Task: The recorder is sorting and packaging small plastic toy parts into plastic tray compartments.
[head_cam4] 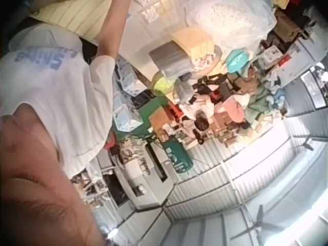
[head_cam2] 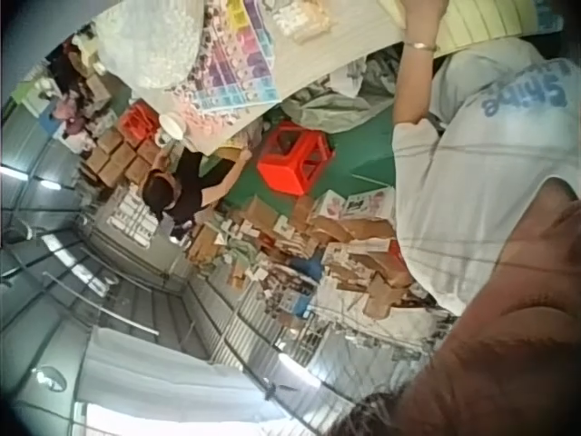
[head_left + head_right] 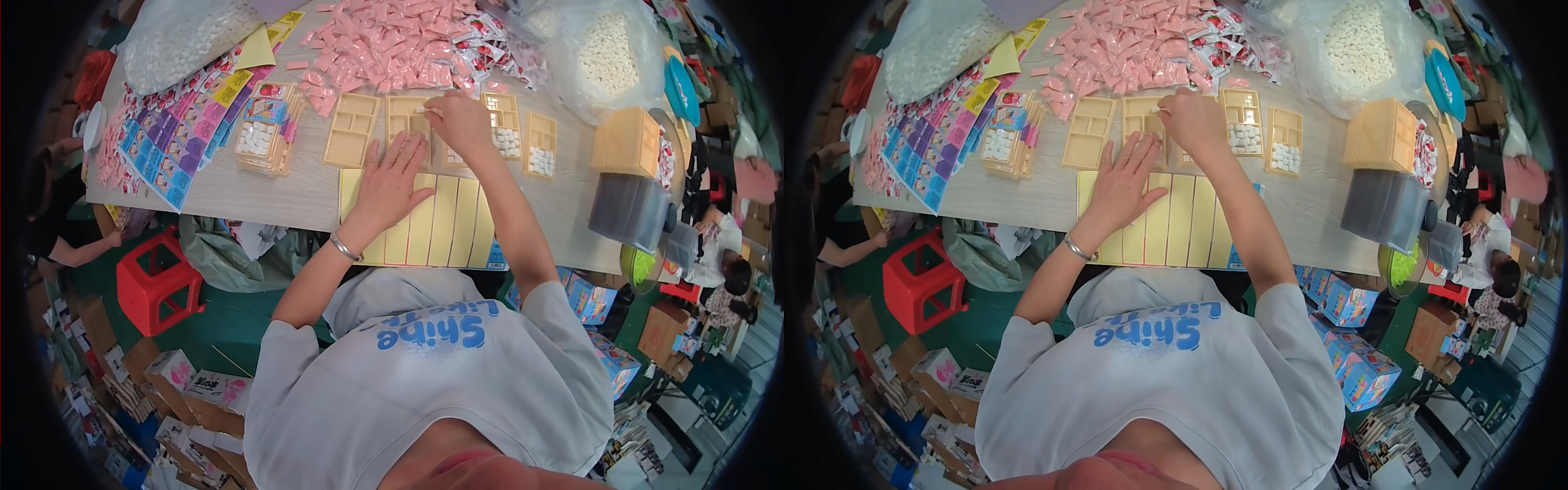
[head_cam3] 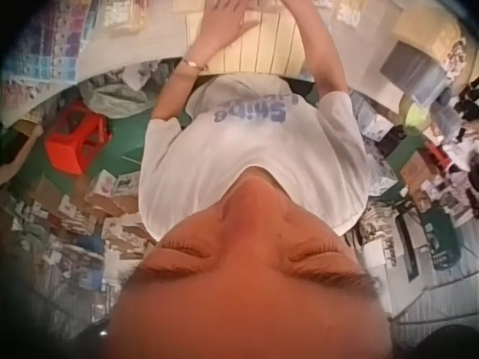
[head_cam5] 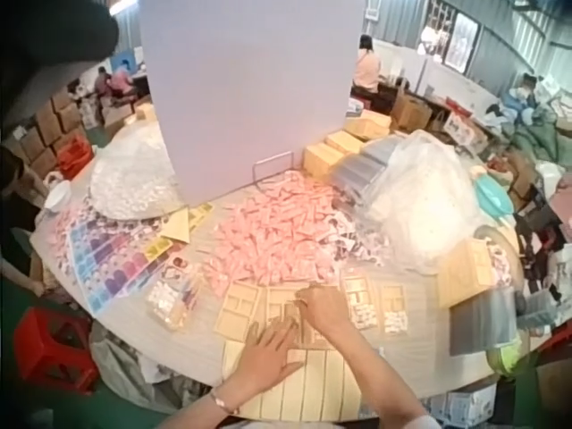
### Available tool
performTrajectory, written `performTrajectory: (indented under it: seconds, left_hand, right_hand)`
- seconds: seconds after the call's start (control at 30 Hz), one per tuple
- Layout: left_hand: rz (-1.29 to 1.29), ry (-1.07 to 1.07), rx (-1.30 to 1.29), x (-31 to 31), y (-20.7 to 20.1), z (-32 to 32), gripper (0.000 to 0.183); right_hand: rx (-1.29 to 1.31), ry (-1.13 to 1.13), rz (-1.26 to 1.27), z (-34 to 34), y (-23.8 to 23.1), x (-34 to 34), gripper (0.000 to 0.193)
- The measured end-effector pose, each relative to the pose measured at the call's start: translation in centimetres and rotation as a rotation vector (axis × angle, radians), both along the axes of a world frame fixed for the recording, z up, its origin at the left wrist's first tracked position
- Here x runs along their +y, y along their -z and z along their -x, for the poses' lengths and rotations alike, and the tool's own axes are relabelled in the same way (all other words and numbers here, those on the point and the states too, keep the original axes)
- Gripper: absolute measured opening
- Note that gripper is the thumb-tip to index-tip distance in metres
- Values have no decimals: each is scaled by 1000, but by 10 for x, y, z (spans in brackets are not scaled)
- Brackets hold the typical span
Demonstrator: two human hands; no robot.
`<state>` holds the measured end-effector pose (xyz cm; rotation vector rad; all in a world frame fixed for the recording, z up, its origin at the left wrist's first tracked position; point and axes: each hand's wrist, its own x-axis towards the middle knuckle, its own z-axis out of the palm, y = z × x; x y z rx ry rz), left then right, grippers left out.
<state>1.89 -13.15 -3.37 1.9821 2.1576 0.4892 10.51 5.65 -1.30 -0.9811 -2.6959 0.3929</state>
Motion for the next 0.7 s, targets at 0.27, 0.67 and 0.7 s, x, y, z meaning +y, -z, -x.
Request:
performTrajectory:
  seconds: [0.27, 0.67, 0.7]
  left_hand:
    - [43, 6, 11, 4, -2, 1, 79]
    - [-50, -52, -17, 21, 15, -2, 82]
    - [-42, -44, -21, 22, 16, -2, 81]
  right_hand:
    - [39, -64, 103, 5, 19, 11, 14]
    - [15, -209, 25, 27, 5, 7, 18]
    - [-47, -221, 18, 34, 5, 7, 19]
